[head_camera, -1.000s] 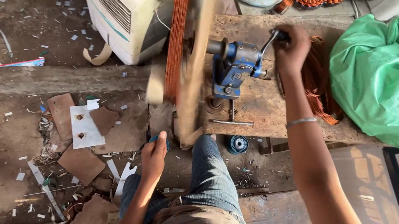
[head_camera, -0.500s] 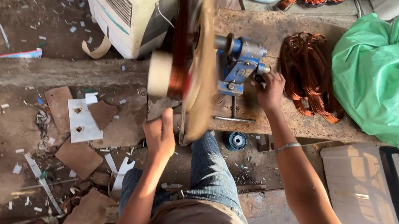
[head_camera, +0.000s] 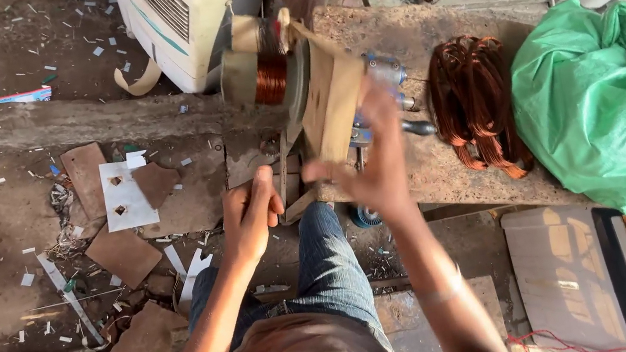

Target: Winding copper coils onto a spool and securing them using a manual winding machine.

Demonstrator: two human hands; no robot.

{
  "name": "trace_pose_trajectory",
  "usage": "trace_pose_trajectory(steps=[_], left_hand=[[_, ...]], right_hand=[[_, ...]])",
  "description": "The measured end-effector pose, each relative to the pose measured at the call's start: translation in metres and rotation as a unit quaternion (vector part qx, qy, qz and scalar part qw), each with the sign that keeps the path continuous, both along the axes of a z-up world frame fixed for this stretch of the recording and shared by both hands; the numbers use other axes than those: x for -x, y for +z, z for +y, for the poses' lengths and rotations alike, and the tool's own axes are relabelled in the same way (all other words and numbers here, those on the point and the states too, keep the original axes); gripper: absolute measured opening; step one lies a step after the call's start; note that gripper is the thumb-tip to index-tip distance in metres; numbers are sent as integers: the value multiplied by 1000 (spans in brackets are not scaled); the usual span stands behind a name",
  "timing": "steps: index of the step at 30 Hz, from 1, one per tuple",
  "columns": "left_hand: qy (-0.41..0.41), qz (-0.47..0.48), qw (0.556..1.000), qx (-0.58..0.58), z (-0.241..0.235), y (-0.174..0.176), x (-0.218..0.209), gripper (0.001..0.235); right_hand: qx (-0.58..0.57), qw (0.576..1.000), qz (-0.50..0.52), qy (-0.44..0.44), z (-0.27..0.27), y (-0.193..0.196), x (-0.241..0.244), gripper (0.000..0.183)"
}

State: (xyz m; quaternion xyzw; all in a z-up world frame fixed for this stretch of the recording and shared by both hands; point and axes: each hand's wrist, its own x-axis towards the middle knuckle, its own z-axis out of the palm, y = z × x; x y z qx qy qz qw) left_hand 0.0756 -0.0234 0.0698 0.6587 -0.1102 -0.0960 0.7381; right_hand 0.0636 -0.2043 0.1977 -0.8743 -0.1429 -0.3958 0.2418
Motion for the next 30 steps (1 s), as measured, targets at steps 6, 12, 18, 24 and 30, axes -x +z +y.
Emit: trace_pose_trajectory(steps=[6, 12, 18, 24, 30], left_hand=[[25, 74, 996, 36, 5, -34, 23, 62], [-96, 93, 987, 89, 20, -9, -6, 70], [146, -375, 908, -113, 21, 130, -65, 63], [-117, -492, 848, -159, 25, 165, -121, 56], [-105, -508, 854, -40, 8, 160, -139, 17]], right_hand=[[-287, 926, -241, 50, -19, 27, -67, 40], [-189, 977, -100, 12, 11, -25, -25, 9], [-229, 969, -98, 5, 2, -16, -25, 11], [167, 919, -357, 13, -26, 96, -51, 21], [453, 784, -422, 51, 6, 185, -47, 23]])
